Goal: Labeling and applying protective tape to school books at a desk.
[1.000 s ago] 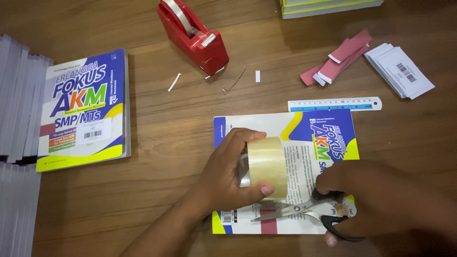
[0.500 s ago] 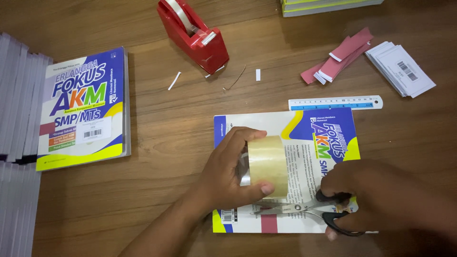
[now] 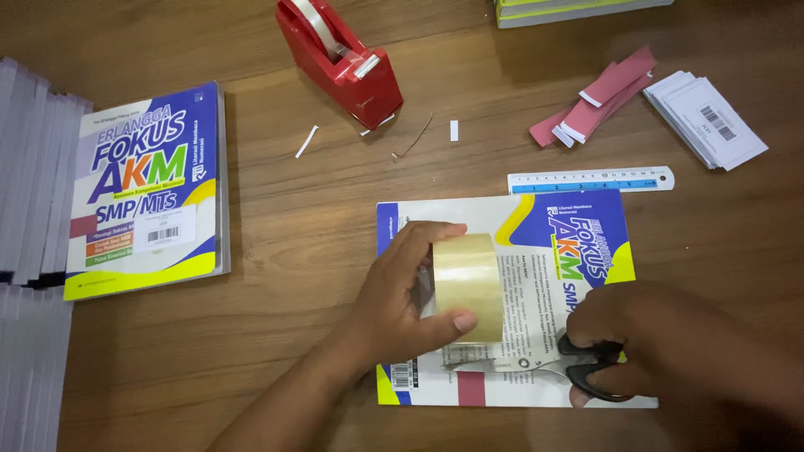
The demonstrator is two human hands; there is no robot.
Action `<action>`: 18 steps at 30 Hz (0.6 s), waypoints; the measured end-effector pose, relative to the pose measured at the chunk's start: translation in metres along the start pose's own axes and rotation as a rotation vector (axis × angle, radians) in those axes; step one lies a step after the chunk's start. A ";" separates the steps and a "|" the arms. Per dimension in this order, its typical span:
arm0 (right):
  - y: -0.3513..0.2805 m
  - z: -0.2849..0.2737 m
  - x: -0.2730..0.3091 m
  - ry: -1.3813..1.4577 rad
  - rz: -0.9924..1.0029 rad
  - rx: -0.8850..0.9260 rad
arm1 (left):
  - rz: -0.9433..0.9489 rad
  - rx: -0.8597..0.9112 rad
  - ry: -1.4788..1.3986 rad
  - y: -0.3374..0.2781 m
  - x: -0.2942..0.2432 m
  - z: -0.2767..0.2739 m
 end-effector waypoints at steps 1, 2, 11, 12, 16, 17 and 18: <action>0.007 0.004 -0.007 0.061 -0.043 -0.098 | 0.004 -0.010 0.009 0.000 -0.001 -0.001; 0.012 0.008 -0.014 0.123 -0.084 -0.197 | 0.008 -0.021 0.019 0.000 -0.001 -0.001; 0.005 0.007 -0.067 0.263 -0.475 -0.714 | -0.010 0.127 0.131 0.001 -0.018 0.000; 0.008 -0.002 -0.068 0.259 -0.476 -0.728 | 0.002 0.127 0.140 0.005 -0.021 -0.002; 0.014 -0.054 -0.069 0.305 -0.171 -0.872 | 0.051 -0.074 0.210 0.028 -0.022 -0.026; 0.009 -0.074 -0.063 0.436 -0.172 -0.941 | 0.136 -0.195 0.304 0.037 -0.027 -0.036; 0.025 -0.080 -0.065 0.434 -0.171 -0.951 | 0.146 -0.196 0.306 0.051 -0.020 -0.041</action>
Point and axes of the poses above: each hand's wrist, its own y-axis towards the middle knuckle, its own z-axis out of the palm, x = y × z, the point moved 7 cm from there along y, towards the middle knuckle, and after that the axes turned 7 degrees about -y, right-handed, at the moved point
